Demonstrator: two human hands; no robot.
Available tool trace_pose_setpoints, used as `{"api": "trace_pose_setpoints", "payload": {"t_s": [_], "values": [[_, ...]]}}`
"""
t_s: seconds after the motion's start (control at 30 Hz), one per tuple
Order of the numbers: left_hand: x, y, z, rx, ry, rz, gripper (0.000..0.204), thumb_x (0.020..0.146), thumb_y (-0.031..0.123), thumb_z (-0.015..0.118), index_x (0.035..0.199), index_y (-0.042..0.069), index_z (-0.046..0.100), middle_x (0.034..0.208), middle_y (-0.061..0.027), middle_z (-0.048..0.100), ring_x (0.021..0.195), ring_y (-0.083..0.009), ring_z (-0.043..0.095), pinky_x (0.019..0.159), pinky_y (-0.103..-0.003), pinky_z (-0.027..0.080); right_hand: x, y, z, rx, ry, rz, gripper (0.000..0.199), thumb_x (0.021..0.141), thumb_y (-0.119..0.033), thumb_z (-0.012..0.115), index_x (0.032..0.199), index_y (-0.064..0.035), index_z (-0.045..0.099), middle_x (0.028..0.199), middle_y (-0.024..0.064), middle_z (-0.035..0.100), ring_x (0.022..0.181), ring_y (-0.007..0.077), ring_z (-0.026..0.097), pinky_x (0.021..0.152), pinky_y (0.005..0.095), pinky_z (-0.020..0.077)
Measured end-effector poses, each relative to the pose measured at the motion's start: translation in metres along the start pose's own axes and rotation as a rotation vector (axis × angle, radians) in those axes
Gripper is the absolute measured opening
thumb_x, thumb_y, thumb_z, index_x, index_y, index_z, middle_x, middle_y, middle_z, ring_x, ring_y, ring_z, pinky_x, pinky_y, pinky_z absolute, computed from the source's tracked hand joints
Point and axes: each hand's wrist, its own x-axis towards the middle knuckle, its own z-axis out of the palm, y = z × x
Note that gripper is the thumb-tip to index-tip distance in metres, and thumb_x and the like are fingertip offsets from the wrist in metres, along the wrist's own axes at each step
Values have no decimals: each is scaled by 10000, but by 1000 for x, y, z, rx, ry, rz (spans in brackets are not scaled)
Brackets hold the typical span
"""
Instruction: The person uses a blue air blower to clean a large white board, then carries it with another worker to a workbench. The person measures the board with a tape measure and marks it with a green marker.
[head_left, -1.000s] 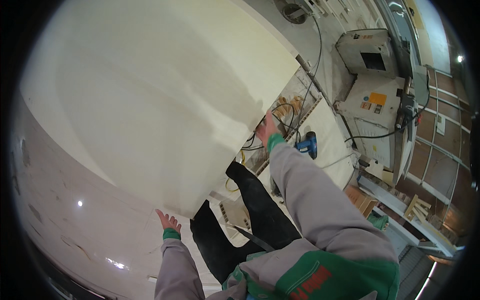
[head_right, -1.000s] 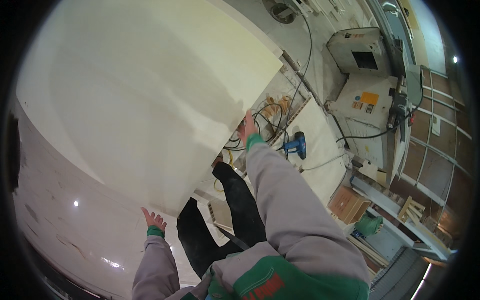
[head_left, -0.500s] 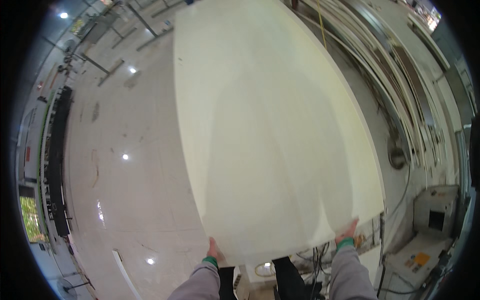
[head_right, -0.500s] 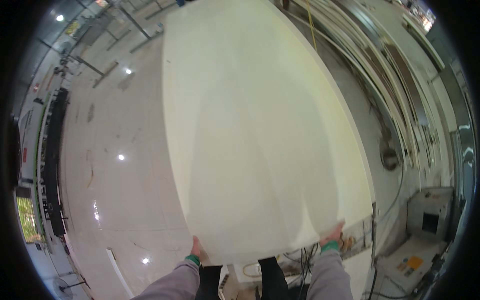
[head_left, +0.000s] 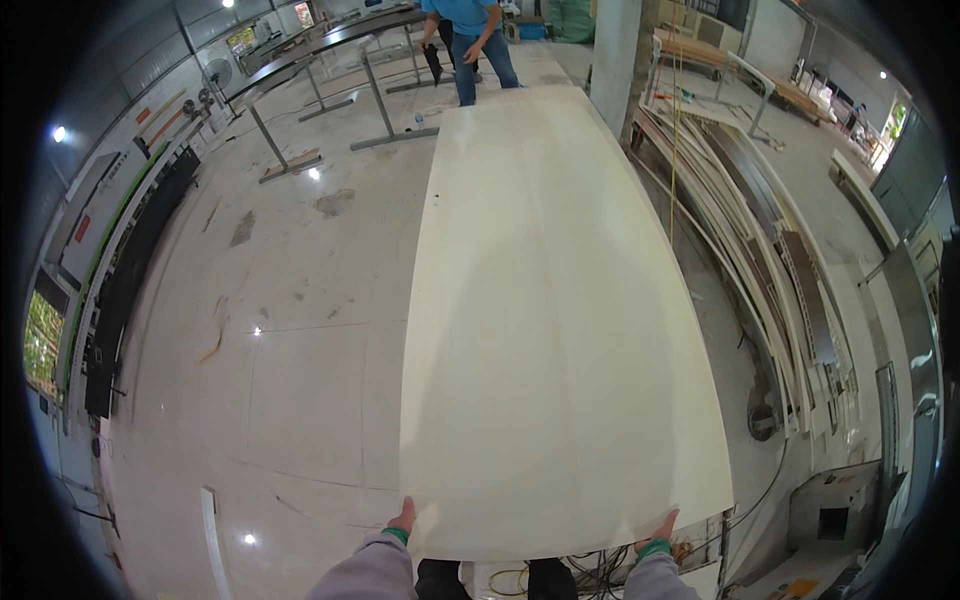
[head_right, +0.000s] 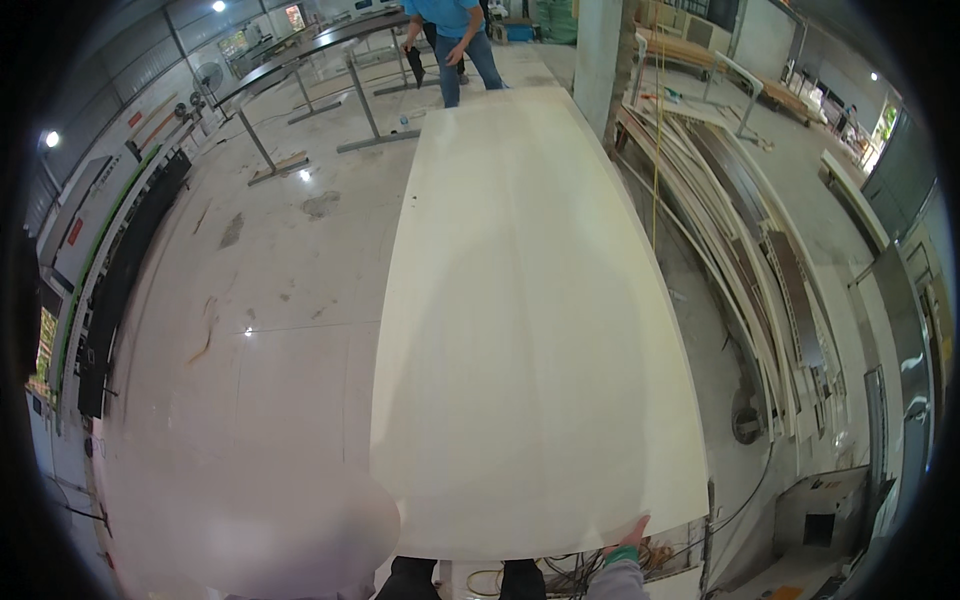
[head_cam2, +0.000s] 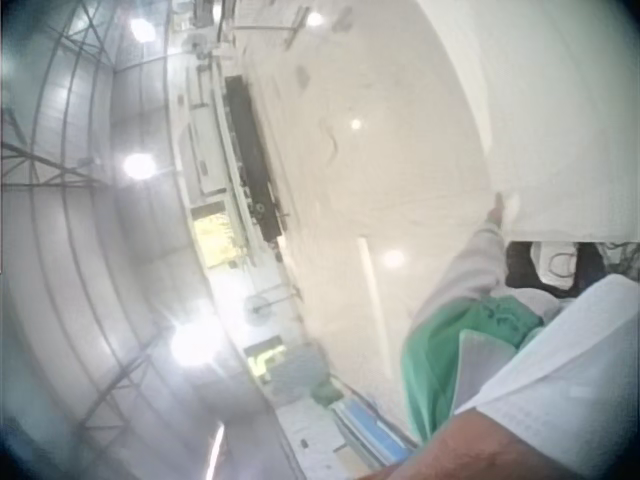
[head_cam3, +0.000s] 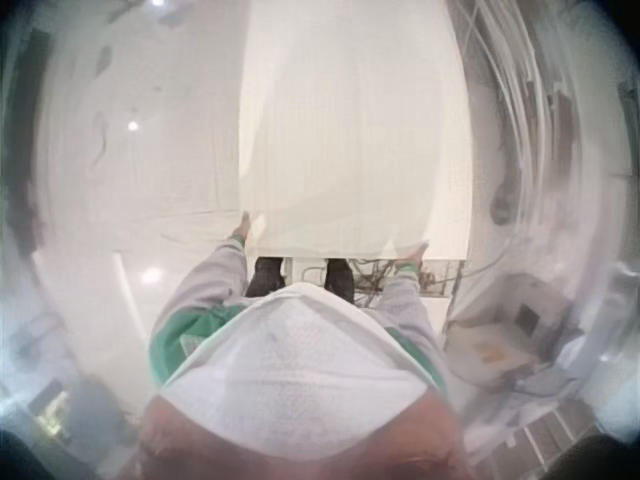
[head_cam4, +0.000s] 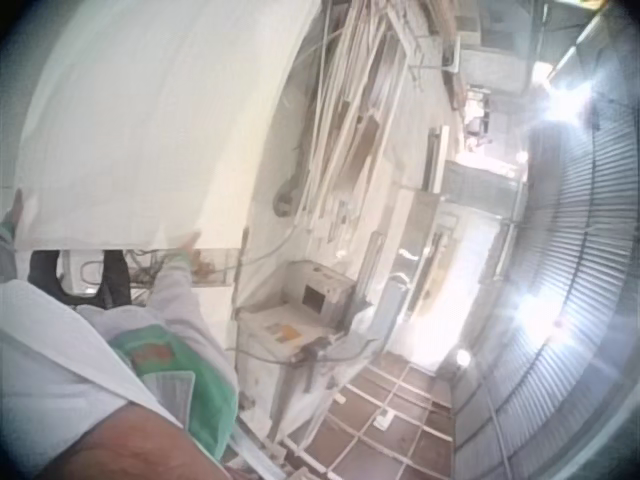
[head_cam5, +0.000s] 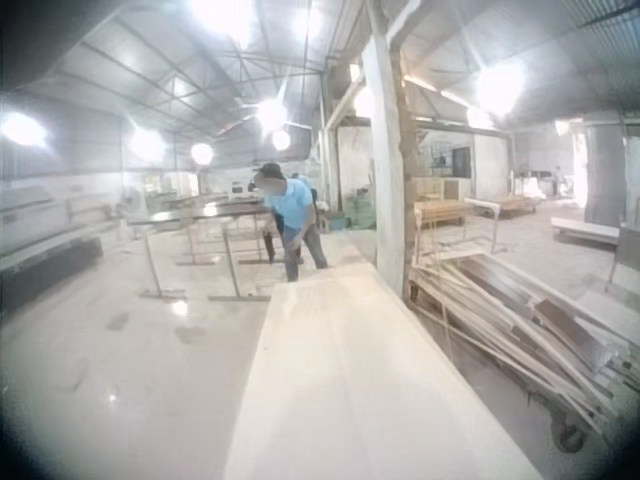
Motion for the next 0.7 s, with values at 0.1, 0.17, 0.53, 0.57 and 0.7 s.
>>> {"api": "trace_pose_setpoints", "payload": {"t_s": [0.1,0.17,0.53,0.57,0.7], "values": [[-6,4,-21,-14,1,-5,1273,780,954,252,1450,-116,413,1485,-317,432,1445,-387,361,1197,-407,261,-19,1,10,-9,3,-13,830,963,-731,372,1539,-132,359,1510,109,468,1346,341,474,1108,513,413],[-11,8,-32,-23,2,0,1276,777,955,252,1450,-117,412,1492,-321,420,1451,-392,350,1201,-409,255,-28,0,14,-24,39,-5,828,963,-726,377,1538,-130,360,1508,107,471,1346,341,472,1103,522,411],[-38,20,-63,-71,-27,52,1278,778,952,248,1457,-121,393,1525,-327,371,1476,-407,302,1217,-421,228,-61,-6,28,-79,-90,68,804,931,-738,434,1508,-179,411,1485,82,501,1293,362,507,1049,586,428],[-39,20,-66,-67,-26,57,1278,779,952,249,1457,-122,393,1526,-326,369,1477,-407,299,1217,-420,228,-63,-6,28,-106,-33,57,795,934,-734,436,1506,-183,414,1483,81,503,1289,365,510,1042,588,434],[-49,24,-78,-28,-20,74,1277,780,950,253,1453,-127,394,1527,-328,366,1479,-409,294,1216,-416,231,-67,-7,28,-87,-103,81,768,949,-716,435,1503,-183,420,1483,84,503,1287,372,509,1027,597,440]]}}
